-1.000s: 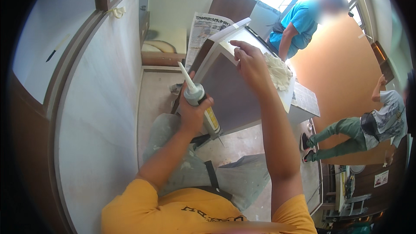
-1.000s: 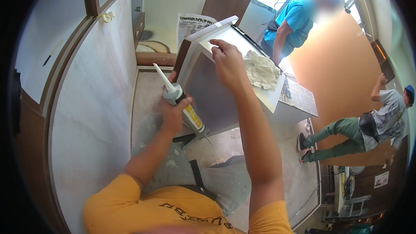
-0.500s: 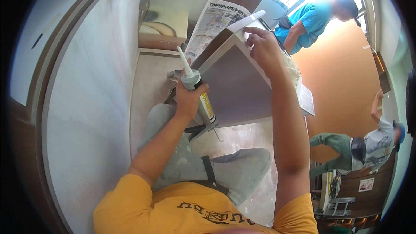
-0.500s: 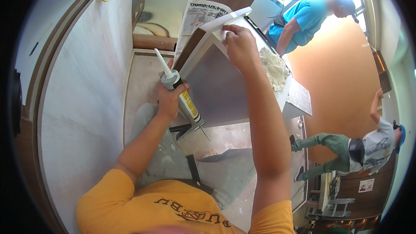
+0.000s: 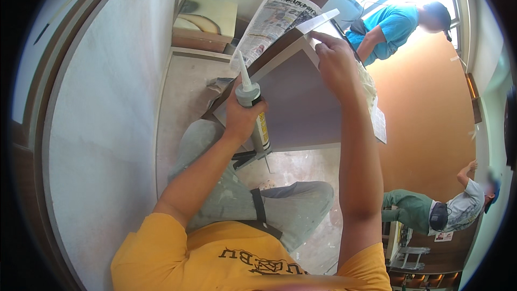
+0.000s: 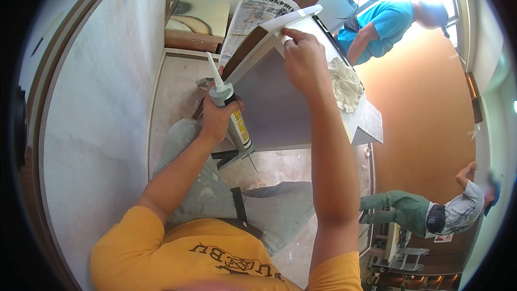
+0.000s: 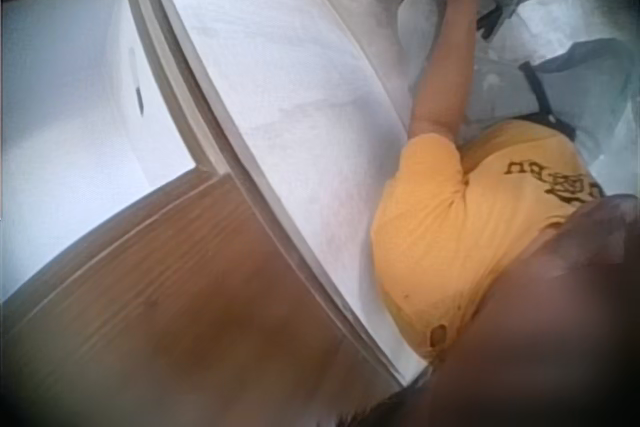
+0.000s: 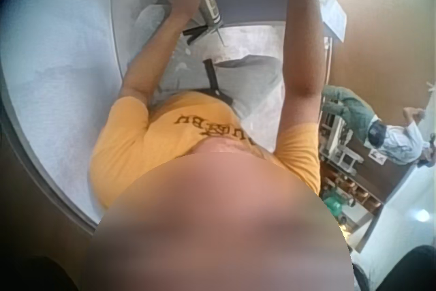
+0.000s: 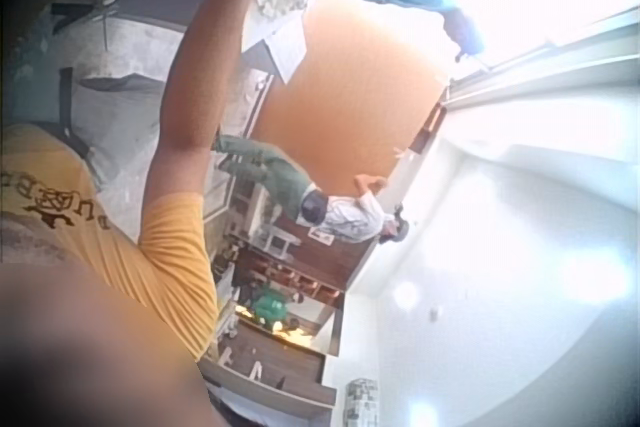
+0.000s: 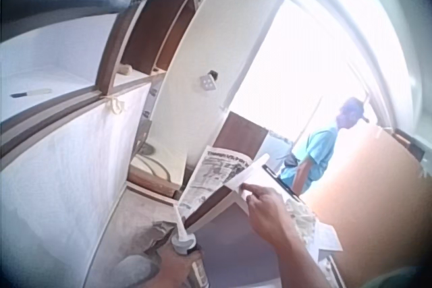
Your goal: The person applies sealant to the edges of a white cabinet using a caulking gun and smooths the bead with a finger. They wipe excess sealant with a cloth and continue along the cabinet seams.
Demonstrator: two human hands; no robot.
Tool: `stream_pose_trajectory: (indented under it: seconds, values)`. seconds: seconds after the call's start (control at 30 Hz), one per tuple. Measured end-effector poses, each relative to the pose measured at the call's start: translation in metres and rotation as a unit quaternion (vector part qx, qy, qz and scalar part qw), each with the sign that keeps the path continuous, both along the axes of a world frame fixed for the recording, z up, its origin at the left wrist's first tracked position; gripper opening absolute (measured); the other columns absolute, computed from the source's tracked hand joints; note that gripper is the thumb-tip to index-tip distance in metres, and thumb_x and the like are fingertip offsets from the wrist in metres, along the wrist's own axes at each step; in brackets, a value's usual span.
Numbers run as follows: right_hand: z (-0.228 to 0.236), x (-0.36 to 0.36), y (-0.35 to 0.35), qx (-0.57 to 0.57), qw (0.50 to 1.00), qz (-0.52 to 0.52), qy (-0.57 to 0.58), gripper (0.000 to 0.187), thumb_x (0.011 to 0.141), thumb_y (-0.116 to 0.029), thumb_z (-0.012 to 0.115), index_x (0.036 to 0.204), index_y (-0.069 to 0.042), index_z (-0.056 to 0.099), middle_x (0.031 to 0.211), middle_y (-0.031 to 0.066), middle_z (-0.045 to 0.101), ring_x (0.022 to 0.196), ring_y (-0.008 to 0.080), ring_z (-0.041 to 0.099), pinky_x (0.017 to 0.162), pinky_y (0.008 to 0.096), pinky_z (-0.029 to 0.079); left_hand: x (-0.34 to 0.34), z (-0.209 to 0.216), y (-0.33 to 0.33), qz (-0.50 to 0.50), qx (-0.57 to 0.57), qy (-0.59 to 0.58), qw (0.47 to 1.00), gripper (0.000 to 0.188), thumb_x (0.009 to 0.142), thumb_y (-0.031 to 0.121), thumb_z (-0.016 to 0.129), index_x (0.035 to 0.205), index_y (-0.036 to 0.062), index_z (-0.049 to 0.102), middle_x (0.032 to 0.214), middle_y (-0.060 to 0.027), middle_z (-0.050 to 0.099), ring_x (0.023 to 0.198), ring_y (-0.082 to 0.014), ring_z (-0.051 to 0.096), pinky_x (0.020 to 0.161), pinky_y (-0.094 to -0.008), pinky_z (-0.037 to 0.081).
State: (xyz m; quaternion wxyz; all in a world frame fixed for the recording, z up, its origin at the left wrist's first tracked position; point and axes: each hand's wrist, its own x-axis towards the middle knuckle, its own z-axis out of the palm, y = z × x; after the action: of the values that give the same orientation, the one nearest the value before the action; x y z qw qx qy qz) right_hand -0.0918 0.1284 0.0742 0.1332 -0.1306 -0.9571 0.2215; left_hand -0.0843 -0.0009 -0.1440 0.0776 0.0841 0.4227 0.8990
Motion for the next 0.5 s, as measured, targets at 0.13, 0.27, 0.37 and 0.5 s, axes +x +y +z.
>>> stream_pose_trajectory:
  seconds: [0.13,0.27,0.37,0.5]
  values:
    - [-0.002,0.004,-0.007,0.042,0.998,0.029,0.031,0.043,0.096,-0.015,0.052,0.134,-0.001,0.066,0.082,0.0155,0.067,0.071,0.0200,0.062,0.071,0.0363,0.050,0.001,0.001,-0.001,-0.015,0.010,-0.011,1.000,0.068,0.074,-0.005,0.072,0.138,0.0062,0.051,0.090,-0.0013,0.060,0.081,-0.0119,0.061,0.076,-0.0293,0.051]
    - [-0.008,0.009,-0.014,0.012,1.000,0.007,0.009,0.045,0.095,-0.015,0.052,0.136,-0.002,0.064,0.105,0.0263,0.072,0.093,0.0315,0.071,0.090,0.0390,0.052,0.001,0.002,-0.001,-0.014,0.008,-0.010,1.000,0.070,0.074,-0.005,0.072,0.139,0.0060,0.050,0.090,-0.0013,0.061,0.081,-0.0121,0.061,0.076,-0.0295,0.052]
    - [-0.017,0.014,-0.020,0.036,0.997,0.037,0.050,0.047,0.094,-0.014,0.050,0.136,0.001,0.064,0.100,0.0317,0.071,0.089,0.0382,0.072,0.087,0.0430,0.053,0.001,0.002,0.001,-0.001,0.001,-0.007,1.000,0.071,0.075,-0.006,0.072,0.141,0.0063,0.050,0.090,-0.0013,0.061,0.081,-0.0122,0.062,0.076,-0.0295,0.052]
    - [-0.014,0.019,-0.020,0.092,0.988,0.076,0.102,0.045,0.095,-0.011,0.048,0.135,0.003,0.065,0.086,0.0244,0.074,0.070,0.0312,0.070,0.073,0.0408,0.055,0.002,0.002,0.000,-0.010,-0.002,-0.014,1.000,0.079,0.075,-0.006,0.072,0.148,0.0076,0.045,0.091,-0.0011,0.061,0.081,-0.0120,0.061,0.077,-0.0294,0.052]
